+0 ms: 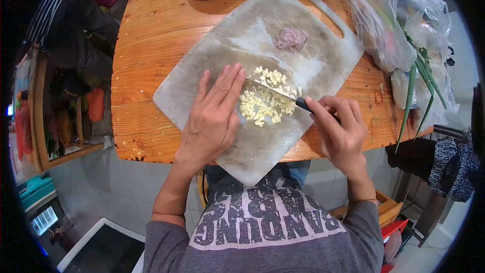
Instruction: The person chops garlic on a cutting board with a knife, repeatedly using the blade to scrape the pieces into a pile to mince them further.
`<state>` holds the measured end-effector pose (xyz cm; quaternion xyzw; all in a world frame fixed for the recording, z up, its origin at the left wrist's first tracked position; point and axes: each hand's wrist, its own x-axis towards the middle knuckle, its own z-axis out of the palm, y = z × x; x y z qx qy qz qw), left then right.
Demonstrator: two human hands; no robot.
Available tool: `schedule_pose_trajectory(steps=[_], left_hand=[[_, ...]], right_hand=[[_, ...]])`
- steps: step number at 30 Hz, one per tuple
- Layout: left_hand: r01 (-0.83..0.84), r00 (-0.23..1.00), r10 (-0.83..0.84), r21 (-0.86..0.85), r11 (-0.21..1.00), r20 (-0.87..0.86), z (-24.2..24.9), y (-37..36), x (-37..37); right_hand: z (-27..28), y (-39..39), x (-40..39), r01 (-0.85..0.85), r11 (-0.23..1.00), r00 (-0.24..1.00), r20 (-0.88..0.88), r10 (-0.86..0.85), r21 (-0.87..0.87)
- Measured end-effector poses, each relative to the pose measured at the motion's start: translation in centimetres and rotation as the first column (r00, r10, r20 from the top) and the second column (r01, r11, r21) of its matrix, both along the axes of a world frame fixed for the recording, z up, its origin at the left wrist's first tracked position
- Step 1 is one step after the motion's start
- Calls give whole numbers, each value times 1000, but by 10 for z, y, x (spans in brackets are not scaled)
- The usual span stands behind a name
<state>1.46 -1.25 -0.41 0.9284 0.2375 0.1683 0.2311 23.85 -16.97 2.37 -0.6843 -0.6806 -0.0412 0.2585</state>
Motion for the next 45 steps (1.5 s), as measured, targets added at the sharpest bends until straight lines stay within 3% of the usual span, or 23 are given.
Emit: schedule_pose_trajectory(steps=[27,30,38,45], left_hand=[[-41,998,39,52,998,47,-2,0,-6],[-41,998,39,46,998,47,0,-1,-6],[-44,996,42,32,999,75,0,-1,-6],[-51,996,49,26,998,71,0,-2,-8]], right_hand=[[19,-12,-28,31,999,1000,2,-31,-27],[-5,-1,-17,72,997,994,-82,-75,-39],[11,-13,-34,59,998,998,30,-59,0],[-1,-4,-25,40,999,998,-52,-42,-37]])
